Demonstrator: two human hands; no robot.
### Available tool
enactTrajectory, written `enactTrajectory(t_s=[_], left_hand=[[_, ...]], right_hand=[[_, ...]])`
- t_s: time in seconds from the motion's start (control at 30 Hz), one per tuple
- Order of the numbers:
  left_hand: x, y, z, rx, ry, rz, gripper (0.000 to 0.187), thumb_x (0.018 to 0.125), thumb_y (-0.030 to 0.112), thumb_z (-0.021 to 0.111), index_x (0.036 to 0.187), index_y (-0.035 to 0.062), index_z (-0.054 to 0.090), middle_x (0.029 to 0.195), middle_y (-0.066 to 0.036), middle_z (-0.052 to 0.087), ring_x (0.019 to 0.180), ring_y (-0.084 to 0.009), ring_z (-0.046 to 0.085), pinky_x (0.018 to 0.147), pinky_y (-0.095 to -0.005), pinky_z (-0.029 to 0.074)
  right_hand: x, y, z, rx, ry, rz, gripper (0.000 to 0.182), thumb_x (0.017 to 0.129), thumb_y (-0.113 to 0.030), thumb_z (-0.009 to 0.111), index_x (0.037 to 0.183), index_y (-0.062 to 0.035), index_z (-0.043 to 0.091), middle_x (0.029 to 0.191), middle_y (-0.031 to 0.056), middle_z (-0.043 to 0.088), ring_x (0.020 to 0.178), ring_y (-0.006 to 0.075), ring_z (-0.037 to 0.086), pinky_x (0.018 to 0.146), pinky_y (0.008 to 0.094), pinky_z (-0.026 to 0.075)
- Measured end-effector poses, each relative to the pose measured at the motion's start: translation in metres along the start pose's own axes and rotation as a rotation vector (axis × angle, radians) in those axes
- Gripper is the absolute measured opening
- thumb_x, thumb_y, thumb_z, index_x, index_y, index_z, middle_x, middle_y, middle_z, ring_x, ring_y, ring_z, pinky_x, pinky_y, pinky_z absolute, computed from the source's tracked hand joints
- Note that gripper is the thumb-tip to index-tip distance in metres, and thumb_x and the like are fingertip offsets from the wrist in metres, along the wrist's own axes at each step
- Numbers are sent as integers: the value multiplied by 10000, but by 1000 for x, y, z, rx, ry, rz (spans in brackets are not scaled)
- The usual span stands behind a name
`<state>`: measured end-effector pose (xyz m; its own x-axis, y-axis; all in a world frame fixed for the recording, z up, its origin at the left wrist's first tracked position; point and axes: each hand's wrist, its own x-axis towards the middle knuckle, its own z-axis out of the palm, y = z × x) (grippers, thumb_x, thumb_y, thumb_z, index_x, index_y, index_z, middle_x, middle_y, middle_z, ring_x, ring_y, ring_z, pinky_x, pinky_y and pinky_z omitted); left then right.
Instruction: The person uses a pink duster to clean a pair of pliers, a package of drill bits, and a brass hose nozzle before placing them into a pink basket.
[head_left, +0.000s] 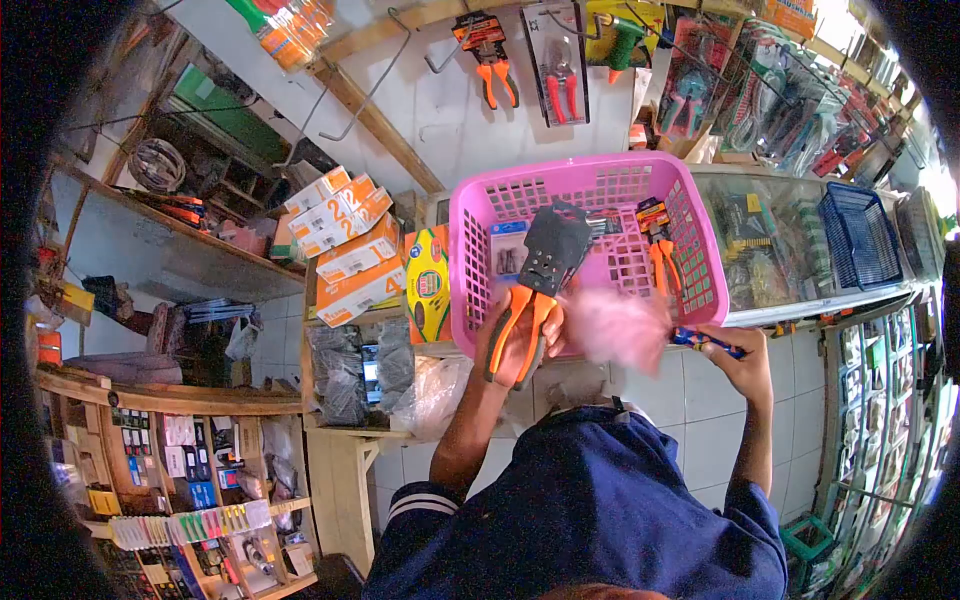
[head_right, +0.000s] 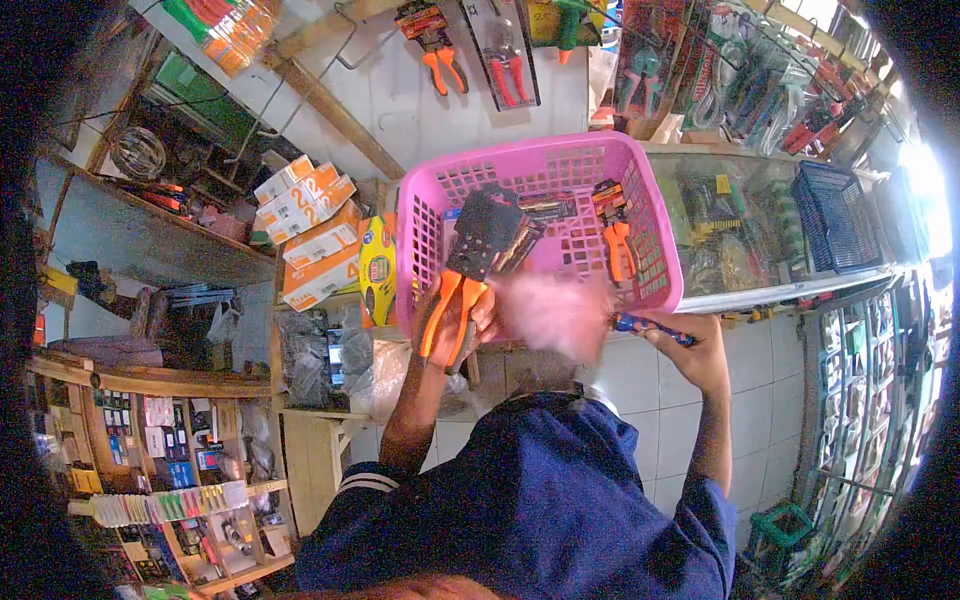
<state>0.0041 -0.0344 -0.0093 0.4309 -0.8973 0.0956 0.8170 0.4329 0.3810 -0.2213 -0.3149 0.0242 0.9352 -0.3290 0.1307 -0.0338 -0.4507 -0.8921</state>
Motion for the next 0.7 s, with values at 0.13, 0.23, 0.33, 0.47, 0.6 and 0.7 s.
enactTrajectory(t_s=[0.13, 0.23, 0.33, 0.47, 0.6, 0.7], left_hand=[[3, -1, 5, -11, -18, 29, 513, 988, 486, 403, 1171, 30, 549, 830, -108, 525, 762, -206, 522, 651, -348, 450], [3, -1, 5, -24, -11, 43, 501, 983, 478, 418, 1165, 30, 551, 844, -113, 536, 771, -212, 527, 643, -347, 451], [4, -3, 6, -66, 46, 23, 480, 969, 462, 456, 1163, 33, 550, 870, -118, 554, 774, -231, 535, 629, -355, 452], [2, -4, 5, -20, 3, 3, 481, 968, 461, 456, 1158, 30, 553, 852, -127, 551, 756, -233, 529, 623, -353, 450], [2, -2, -1, -17, -8, 2, 484, 978, 460, 433, 1164, 29, 553, 830, -134, 541, 741, -232, 520, 626, -351, 447], [2, -2, -4, -298, 59, 74, 495, 970, 477, 437, 1197, 50, 540, 910, -106, 538, 784, -254, 520, 672, -373, 451]], right_hand=[[-1, 7, 3, 60, 443, 187, 315, 887, -172, 659, 1141, 13, 682, 700, -13, 617, 633, 47, 512, 575, 214, 397], [-10, 9, -3, 183, 393, 108, 333, 901, -201, 633, 1142, 24, 679, 666, -31, 553, 600, 40, 475, 547, 205, 371], [-8, 8, 6, 99, 278, 69, 338, 889, -150, 612, 1143, 68, 656, 648, -31, 529, 573, 46, 460, 523, 215, 359], [-9, 15, 13, 136, 210, 81, 320, 875, -178, 663, 1121, 25, 685, 683, -8, 613, 595, 48, 498, 544, 217, 394], [-7, 15, 22, 223, 215, 158, 315, 873, -176, 667, 1111, 29, 688, 663, -21, 586, 596, 37, 478, 539, 204, 369], [-9, 10, 18, 217, 111, 172, 302, 866, -165, 653, 1084, 40, 694, 725, 21, 639, 625, 58, 522, 562, 219, 405]])
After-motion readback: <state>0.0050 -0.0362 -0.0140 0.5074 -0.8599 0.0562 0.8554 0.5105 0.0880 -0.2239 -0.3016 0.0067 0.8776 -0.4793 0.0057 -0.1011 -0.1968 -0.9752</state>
